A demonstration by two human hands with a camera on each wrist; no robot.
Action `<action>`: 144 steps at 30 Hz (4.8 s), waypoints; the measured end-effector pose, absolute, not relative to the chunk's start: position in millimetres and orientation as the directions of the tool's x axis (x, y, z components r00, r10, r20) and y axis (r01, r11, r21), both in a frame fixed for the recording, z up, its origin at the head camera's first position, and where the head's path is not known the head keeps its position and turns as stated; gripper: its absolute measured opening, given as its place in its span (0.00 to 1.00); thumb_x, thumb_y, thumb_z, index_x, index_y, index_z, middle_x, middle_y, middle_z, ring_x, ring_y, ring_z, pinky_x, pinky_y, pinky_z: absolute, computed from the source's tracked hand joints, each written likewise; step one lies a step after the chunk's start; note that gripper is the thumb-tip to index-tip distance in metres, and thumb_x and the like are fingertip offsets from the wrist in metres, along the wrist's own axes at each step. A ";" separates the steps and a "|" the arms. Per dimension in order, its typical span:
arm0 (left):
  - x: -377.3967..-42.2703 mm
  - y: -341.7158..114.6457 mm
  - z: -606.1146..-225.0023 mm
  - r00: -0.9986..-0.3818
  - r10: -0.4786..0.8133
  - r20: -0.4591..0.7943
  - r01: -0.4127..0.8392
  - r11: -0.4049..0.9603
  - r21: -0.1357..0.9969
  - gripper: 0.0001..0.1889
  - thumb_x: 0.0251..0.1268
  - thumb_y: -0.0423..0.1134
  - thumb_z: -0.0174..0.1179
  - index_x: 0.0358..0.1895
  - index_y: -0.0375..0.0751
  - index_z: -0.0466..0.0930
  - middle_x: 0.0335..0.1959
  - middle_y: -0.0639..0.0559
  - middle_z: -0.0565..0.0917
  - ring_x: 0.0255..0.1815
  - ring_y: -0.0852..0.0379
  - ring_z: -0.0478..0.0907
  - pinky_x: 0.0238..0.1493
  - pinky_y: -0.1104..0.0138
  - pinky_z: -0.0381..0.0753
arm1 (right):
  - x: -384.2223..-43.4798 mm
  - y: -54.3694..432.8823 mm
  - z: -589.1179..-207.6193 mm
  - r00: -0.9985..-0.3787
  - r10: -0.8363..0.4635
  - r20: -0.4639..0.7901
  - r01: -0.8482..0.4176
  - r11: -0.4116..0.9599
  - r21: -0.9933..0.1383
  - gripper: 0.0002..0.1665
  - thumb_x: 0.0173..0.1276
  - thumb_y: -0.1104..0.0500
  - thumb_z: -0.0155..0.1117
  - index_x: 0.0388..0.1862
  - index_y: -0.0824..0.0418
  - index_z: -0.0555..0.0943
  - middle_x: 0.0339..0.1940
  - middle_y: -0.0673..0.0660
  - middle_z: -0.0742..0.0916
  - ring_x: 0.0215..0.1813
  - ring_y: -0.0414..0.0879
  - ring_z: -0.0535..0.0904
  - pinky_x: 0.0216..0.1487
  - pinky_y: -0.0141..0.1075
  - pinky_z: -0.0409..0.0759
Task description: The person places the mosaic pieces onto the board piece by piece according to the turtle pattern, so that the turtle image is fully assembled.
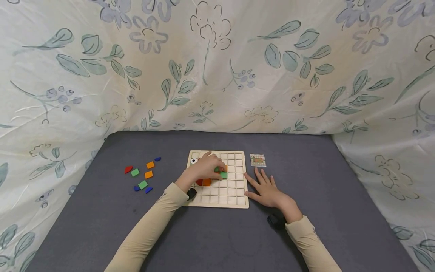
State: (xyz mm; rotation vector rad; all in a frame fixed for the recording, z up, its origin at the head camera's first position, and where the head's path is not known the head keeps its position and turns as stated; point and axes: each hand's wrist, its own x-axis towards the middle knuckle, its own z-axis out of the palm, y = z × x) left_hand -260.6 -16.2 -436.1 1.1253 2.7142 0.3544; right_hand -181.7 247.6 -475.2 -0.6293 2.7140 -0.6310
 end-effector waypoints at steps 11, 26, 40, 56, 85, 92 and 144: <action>-259.3 -18.9 -439.1 -0.700 0.712 -0.060 0.677 0.687 0.264 0.15 0.50 0.50 0.68 0.43 0.56 0.84 0.36 0.62 0.82 0.43 0.58 0.71 0.69 0.48 0.52 | -181.6 246.4 -473.9 -0.864 -0.476 -0.163 -0.353 0.805 -0.477 0.42 0.68 0.38 0.49 0.75 0.50 0.50 0.74 0.69 0.45 0.73 0.68 0.33 0.63 0.68 0.33; -254.3 -63.8 -437.4 -0.754 0.657 0.010 0.630 0.719 0.294 0.13 0.55 0.47 0.65 0.45 0.54 0.84 0.43 0.58 0.82 0.50 0.53 0.72 0.67 0.46 0.55 | -181.9 246.7 -473.8 -0.867 -0.465 -0.180 -0.349 0.823 -0.449 0.43 0.68 0.36 0.47 0.75 0.50 0.50 0.75 0.66 0.45 0.74 0.66 0.33 0.64 0.68 0.32; -242.6 -123.8 -431.8 -0.842 0.539 0.033 0.515 0.784 0.347 0.14 0.53 0.44 0.67 0.45 0.50 0.85 0.38 0.55 0.83 0.47 0.52 0.73 0.67 0.41 0.50 | -178.7 244.7 -473.0 -0.862 -0.489 -0.132 -0.374 0.791 -0.484 0.41 0.68 0.40 0.50 0.75 0.50 0.50 0.73 0.71 0.47 0.72 0.70 0.34 0.62 0.70 0.32; -229.9 -205.1 -427.9 -0.909 0.412 0.064 0.407 0.843 0.351 0.16 0.52 0.43 0.68 0.46 0.46 0.83 0.39 0.50 0.82 0.47 0.46 0.74 0.65 0.37 0.50 | -178.3 242.8 -468.3 -0.872 -0.466 -0.148 -0.354 0.810 -0.467 0.42 0.68 0.40 0.51 0.75 0.53 0.52 0.74 0.71 0.48 0.72 0.70 0.36 0.63 0.70 0.34; -215.5 -308.4 -439.5 -0.957 0.278 0.079 0.288 0.893 0.346 0.15 0.53 0.39 0.67 0.46 0.42 0.83 0.42 0.43 0.81 0.46 0.41 0.74 0.60 0.33 0.50 | -177.6 242.6 -467.1 -0.872 -0.458 -0.174 -0.345 0.826 -0.445 0.42 0.68 0.39 0.50 0.75 0.54 0.52 0.74 0.69 0.47 0.73 0.69 0.35 0.64 0.69 0.34; -218.7 -322.2 -439.2 -0.959 0.278 0.049 0.275 0.882 0.382 0.17 0.54 0.38 0.66 0.48 0.39 0.82 0.44 0.41 0.80 0.49 0.38 0.72 0.59 0.35 0.51 | -178.2 241.8 -466.1 -0.869 -0.462 -0.174 -0.350 0.825 -0.444 0.42 0.69 0.40 0.50 0.75 0.54 0.51 0.74 0.69 0.47 0.73 0.69 0.35 0.64 0.69 0.34; -234.5 -288.7 -434.7 -0.917 0.390 0.085 0.373 0.762 0.529 0.20 0.58 0.40 0.63 0.54 0.37 0.78 0.42 0.43 0.78 0.45 0.45 0.74 0.44 0.52 0.74 | -177.8 242.6 -467.3 -0.872 -0.461 -0.168 -0.349 0.823 -0.449 0.42 0.68 0.38 0.50 0.75 0.54 0.52 0.74 0.69 0.47 0.73 0.69 0.36 0.64 0.69 0.34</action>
